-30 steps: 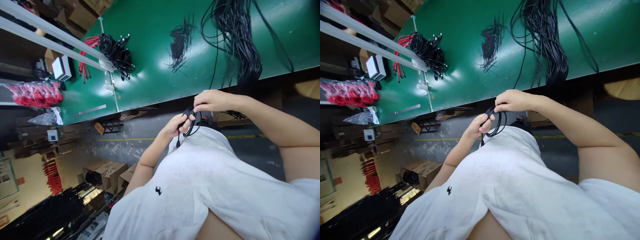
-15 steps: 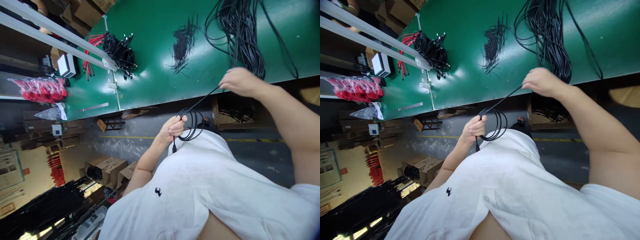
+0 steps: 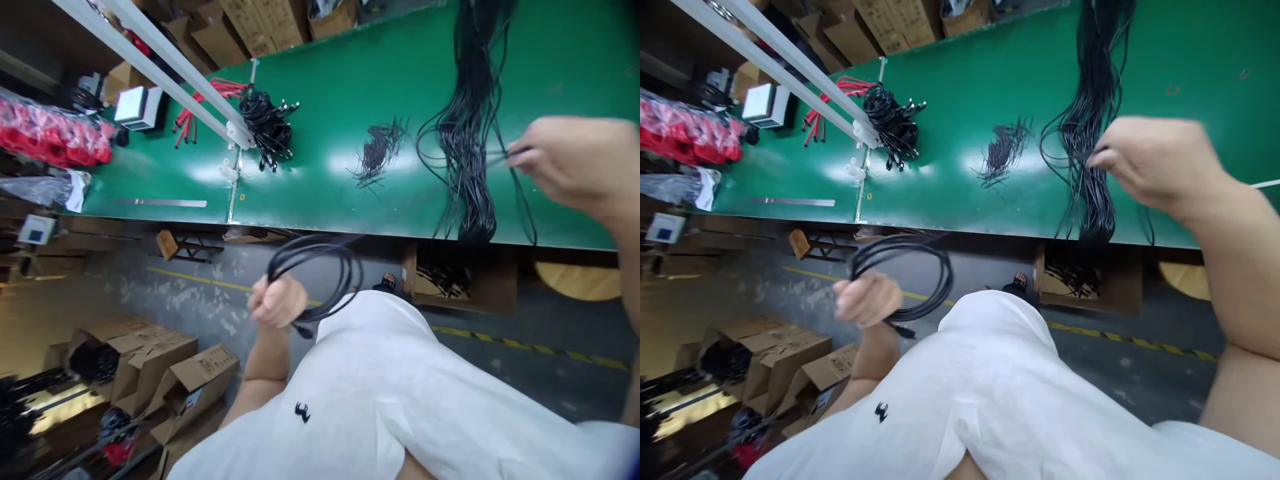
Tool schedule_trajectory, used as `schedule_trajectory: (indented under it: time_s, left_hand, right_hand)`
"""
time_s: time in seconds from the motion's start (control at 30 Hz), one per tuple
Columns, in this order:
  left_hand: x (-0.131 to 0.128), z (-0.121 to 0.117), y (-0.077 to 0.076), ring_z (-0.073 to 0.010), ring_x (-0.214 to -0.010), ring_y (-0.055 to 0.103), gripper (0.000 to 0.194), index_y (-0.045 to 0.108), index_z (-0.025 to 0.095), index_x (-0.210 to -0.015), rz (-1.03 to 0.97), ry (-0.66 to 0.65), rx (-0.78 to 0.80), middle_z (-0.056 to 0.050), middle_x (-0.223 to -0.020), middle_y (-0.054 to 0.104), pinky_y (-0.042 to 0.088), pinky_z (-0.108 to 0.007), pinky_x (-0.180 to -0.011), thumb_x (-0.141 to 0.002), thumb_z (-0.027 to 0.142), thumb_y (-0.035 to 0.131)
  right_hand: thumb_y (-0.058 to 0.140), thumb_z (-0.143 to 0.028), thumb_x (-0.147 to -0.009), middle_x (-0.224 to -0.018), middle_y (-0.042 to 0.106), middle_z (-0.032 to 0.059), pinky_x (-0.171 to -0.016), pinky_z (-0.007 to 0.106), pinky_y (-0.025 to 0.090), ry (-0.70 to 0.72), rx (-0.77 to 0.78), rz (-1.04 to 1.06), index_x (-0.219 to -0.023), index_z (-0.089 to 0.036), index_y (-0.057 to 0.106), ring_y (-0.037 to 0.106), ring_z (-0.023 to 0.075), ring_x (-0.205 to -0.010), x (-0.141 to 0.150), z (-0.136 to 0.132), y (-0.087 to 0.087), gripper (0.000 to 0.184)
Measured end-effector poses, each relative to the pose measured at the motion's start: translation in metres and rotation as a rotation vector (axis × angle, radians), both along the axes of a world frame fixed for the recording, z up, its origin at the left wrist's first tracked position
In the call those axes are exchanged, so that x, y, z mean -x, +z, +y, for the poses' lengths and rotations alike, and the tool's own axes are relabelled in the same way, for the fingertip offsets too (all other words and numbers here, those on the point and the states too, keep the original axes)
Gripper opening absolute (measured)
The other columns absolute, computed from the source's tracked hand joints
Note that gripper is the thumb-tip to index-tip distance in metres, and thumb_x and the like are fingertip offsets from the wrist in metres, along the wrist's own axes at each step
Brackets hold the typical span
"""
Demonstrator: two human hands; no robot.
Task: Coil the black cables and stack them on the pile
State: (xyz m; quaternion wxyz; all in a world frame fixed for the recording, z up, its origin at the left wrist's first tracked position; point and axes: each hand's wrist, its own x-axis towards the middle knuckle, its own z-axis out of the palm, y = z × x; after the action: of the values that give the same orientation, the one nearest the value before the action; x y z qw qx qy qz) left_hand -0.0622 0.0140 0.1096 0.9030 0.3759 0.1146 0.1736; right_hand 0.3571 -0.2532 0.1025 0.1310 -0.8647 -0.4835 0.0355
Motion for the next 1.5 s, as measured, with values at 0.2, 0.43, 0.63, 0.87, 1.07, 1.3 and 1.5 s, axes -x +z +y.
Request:
schedule_trajectory:
  time_s: [0.2, 0.43, 0.63, 0.87, 1.07, 1.3, 1.5]
  left_hand:
    - [0.041, 0.032, 0.01, 0.0004, -0.023, 0.015, 0.021, 0.067, 0.023, -0.099, 0.162, 0.482, 0.082, 0.014, -0.039, 0.035, 0.014, -0.012, -0.027, -0.1, 0.036, 0.05]
    - [-0.003, -0.015, -0.045, -0.0138, -0.069, 0.073, 0.03, 0.066, 0.012, -0.105, 0.586, 0.064, 0.038, -0.007, -0.082, 0.076, 0.053, -0.018, -0.059, -0.086, 0.034, 0.072]
    - [-0.004, -0.051, -0.057, -0.0225, -0.079, 0.075, 0.047, 0.065, 0.012, -0.095, 0.458, -0.368, 0.034, -0.013, -0.085, 0.077, 0.058, -0.033, -0.076, -0.073, 0.05, 0.082]
    - [-0.006, -0.053, -0.049, -0.008, -0.036, 0.046, 0.028, 0.066, 0.012, -0.086, 0.492, -0.336, 0.18, 0.004, -0.046, 0.051, 0.038, -0.019, -0.04, -0.087, 0.039, 0.069]
    - [0.011, -0.028, -0.027, -0.0026, -0.028, 0.012, 0.036, 0.066, 0.022, -0.118, 0.47, 0.113, 0.272, 0.012, -0.043, 0.022, 0.012, -0.015, -0.033, -0.104, 0.039, 0.038]
    - [0.017, -0.004, -0.031, -0.0019, -0.038, 0.044, 0.043, 0.059, 0.023, -0.132, 0.494, 0.21, 0.026, 0.008, -0.055, 0.056, 0.032, -0.013, -0.041, -0.094, 0.042, 0.061]
    - [-0.004, -0.044, -0.062, -0.0217, -0.087, 0.074, 0.049, 0.067, 0.012, -0.1, 0.553, -0.227, -0.076, -0.014, -0.093, 0.078, 0.056, -0.031, -0.081, -0.074, 0.051, 0.08]
  right_hand:
    - [0.034, -0.044, -0.102, -0.073, 0.063, 0.0118, -0.061, 0.033, 0.03, 0.335, 0.247, 0.102, -0.068, -0.02, 0.051, 0.051, 0.0179, -0.062, 0.04, 0.013, -0.08, 0.045]
    - [0.037, -0.042, -0.103, -0.087, 0.072, 0.0056, -0.064, 0.027, 0.041, 0.949, -0.084, 0.502, -0.104, -0.021, 0.069, 0.063, 0.0146, -0.069, 0.19, 0.052, -0.025, 0.038]
    - [0.039, -0.047, -0.099, -0.09, 0.073, 0.0061, -0.075, 0.028, 0.044, 0.551, -0.181, 0.691, -0.093, -0.018, 0.071, 0.065, 0.0184, -0.081, 0.179, 0.099, -0.006, 0.043]
    - [0.047, -0.049, -0.092, -0.085, 0.071, 0.0021, -0.08, 0.03, 0.043, 0.23, -0.138, 0.759, -0.085, -0.02, 0.072, 0.063, 0.0187, -0.082, 0.166, 0.104, -0.048, 0.04]
    - [0.043, -0.046, -0.091, -0.099, 0.072, 0.01, -0.088, 0.032, 0.042, 0.106, -0.008, 0.736, -0.084, -0.018, 0.069, 0.062, 0.021, -0.094, 0.116, 0.051, -0.141, 0.039]
    - [0.044, -0.038, -0.099, -0.094, 0.075, 0.0088, -0.075, 0.034, 0.045, 0.602, 0.026, 0.527, -0.093, -0.021, 0.074, 0.067, 0.0215, -0.083, 0.189, -0.006, -0.115, 0.035]
    - [0.042, -0.043, -0.101, -0.084, 0.072, 0.0046, -0.066, 0.026, 0.042, 0.704, -0.239, 0.603, -0.094, -0.021, 0.072, 0.064, 0.0154, -0.073, 0.221, 0.046, -0.02, 0.038]
